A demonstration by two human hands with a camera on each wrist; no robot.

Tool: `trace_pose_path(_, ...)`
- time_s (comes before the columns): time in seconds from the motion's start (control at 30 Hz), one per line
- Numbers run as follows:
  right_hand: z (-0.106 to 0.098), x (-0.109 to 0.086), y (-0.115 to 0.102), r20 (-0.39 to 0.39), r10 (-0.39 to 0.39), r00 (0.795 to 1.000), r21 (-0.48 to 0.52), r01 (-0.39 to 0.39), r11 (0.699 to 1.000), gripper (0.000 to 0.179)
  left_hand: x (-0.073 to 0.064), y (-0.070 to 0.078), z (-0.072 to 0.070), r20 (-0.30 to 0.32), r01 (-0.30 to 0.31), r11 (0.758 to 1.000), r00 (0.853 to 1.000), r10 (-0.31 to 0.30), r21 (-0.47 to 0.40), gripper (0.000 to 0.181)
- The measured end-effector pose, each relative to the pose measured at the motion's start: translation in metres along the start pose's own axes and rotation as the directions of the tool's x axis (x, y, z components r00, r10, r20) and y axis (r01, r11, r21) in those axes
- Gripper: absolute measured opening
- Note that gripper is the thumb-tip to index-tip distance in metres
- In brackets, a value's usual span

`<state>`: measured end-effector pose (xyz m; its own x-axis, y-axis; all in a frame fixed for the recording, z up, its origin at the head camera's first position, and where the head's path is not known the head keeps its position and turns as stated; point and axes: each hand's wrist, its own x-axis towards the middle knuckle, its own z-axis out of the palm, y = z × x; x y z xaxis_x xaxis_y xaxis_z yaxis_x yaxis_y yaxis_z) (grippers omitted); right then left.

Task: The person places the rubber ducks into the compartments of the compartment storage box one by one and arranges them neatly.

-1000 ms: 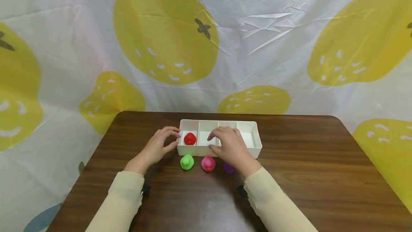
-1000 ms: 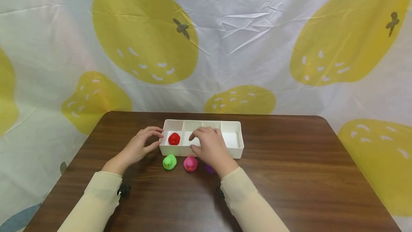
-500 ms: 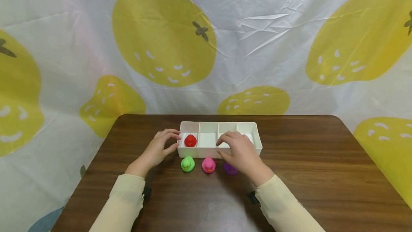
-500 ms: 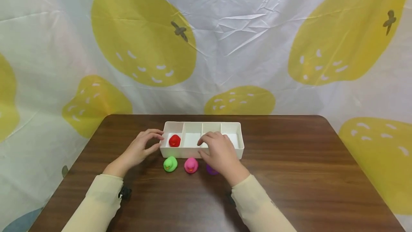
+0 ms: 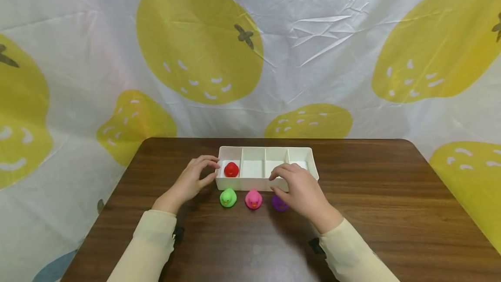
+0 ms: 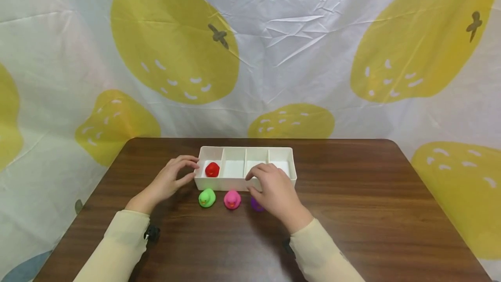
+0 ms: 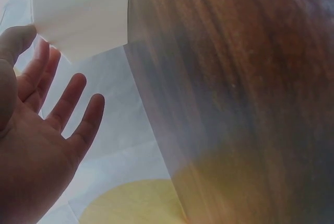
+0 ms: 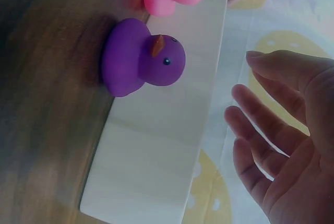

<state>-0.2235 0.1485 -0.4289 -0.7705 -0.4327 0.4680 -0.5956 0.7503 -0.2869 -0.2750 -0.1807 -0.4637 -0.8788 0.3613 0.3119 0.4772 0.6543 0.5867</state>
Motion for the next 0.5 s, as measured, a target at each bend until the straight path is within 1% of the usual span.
trace_pose_path(0.1, 0.0, -0.005, 0.001, -0.002, -0.002, 1.0, 0.008, 0.002, 1.0, 0.02, 0.0, 0.0, 0.0, 0.002, 0.001, 1.0, 1.0, -0.001, 0.005, 0.02)
trace_pose_path(0.27, -0.001, -0.012, 0.004, -0.014, -0.011, 1.0, -0.007, 0.011, 1.0, 0.021, 0.0, 0.0, 0.0, 0.007, 0.001, 1.0, 1.0, -0.001, 0.003, 0.02)
trace_pose_path(0.5, -0.001, -0.019, 0.006, -0.005, -0.021, 1.0, 0.005, 0.021, 1.0, 0.022, -0.001, 0.002, -0.001, -0.001, -0.006, 1.0, 1.0, 0.006, -0.007, 0.019)
